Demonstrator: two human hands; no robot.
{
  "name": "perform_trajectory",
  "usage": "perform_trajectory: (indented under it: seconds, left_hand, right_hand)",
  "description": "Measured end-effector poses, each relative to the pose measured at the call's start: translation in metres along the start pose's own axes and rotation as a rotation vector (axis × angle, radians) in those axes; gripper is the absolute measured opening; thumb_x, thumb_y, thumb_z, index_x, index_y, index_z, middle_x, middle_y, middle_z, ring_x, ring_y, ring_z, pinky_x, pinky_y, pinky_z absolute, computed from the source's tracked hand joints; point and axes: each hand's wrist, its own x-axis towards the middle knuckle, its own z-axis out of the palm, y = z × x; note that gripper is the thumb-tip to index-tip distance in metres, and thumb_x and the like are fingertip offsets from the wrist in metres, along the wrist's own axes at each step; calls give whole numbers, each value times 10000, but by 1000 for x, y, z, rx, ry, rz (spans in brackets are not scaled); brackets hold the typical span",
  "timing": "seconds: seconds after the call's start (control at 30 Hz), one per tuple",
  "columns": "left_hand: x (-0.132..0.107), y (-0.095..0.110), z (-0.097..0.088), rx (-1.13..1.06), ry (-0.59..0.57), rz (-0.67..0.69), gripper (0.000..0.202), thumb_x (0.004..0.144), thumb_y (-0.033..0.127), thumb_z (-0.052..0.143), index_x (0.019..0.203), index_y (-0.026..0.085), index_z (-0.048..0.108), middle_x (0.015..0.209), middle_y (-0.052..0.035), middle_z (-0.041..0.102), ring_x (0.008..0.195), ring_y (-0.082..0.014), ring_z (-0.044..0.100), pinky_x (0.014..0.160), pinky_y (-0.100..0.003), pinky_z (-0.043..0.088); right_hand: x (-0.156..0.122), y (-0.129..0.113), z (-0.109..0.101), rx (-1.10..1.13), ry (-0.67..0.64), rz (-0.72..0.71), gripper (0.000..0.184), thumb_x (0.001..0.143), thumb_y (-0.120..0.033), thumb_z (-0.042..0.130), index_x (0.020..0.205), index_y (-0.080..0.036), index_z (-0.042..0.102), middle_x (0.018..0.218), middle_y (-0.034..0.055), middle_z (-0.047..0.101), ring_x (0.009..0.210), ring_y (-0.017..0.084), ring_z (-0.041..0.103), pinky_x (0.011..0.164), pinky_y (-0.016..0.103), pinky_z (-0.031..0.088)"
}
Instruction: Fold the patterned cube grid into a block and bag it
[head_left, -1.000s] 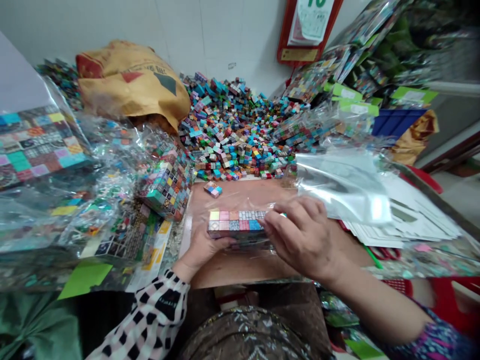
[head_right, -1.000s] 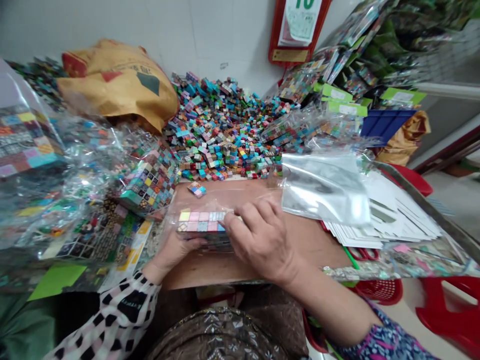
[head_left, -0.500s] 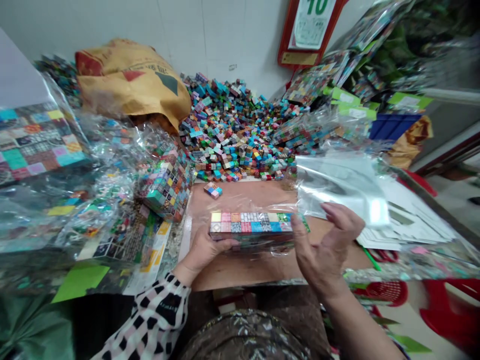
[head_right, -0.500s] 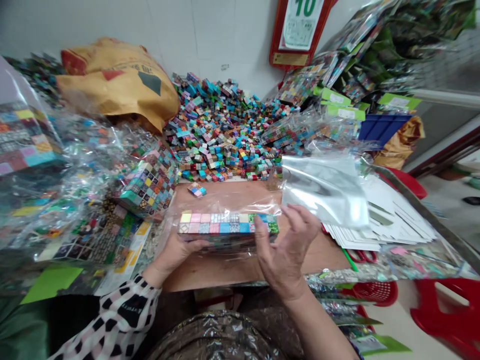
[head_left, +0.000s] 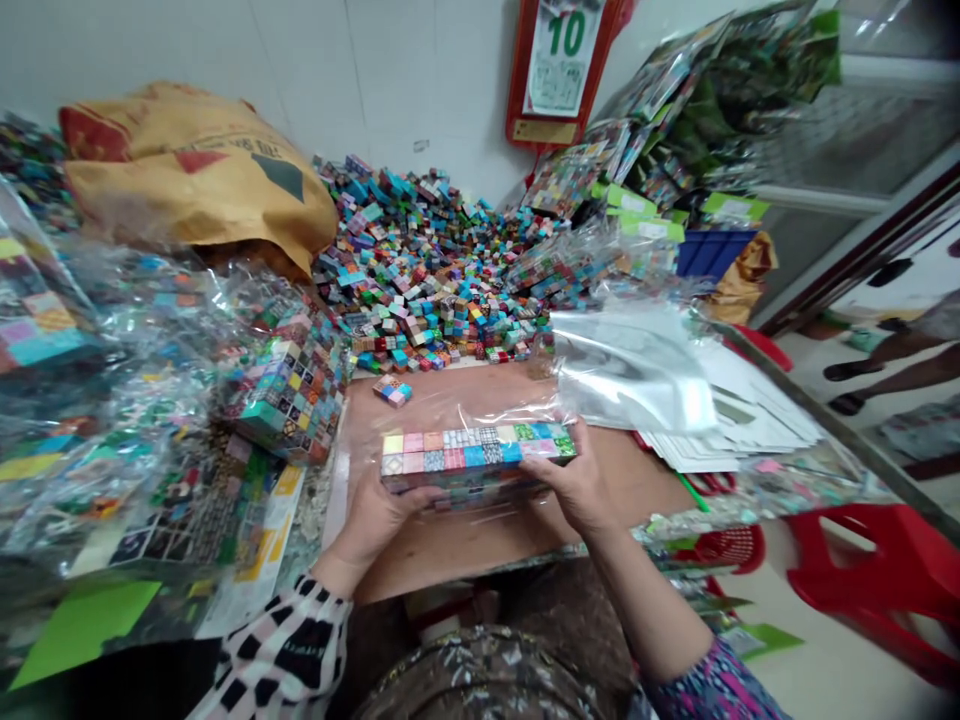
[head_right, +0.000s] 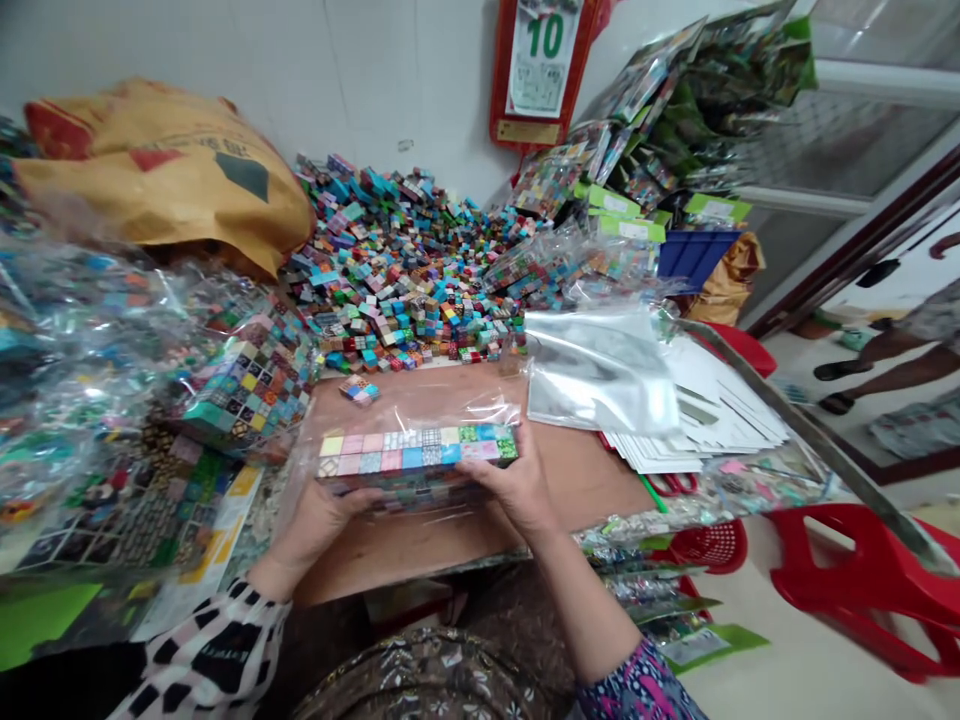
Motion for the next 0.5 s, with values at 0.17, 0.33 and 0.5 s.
perform_trajectory:
  seconds: [0.17,0.33,0.5]
  left_hand:
    - [-1,13,4,81,17,123,550,575,517,861,973,179,691,1024,-115,775,994,-329,723,927,-470,584]
    - [-3,36,8,215,-41,180,549,613,685,780,852,191,749,1024,-126,775,1069,-353,694,986,-444,550]
    - [-5,40,11,360,16,184,634,608,792,702,842,205,760,1004,-120,775,1169,-368,638,1102,-472,448]
  right_hand:
    - [0,7,4,91,-2,-30,731,544,-389,902,1143,-267,502,1057,45,670,954,253,653,883,392,539]
    - [2,30,3,44,50,-117,647,577,-411,894,1077,-243,520,994,43,678,881,240,655,833,380,546]
    - [4,45,2,23,57,-172,673,565,-435,898,1097,-238,534,987,38,691,900,239,657,832,371,544]
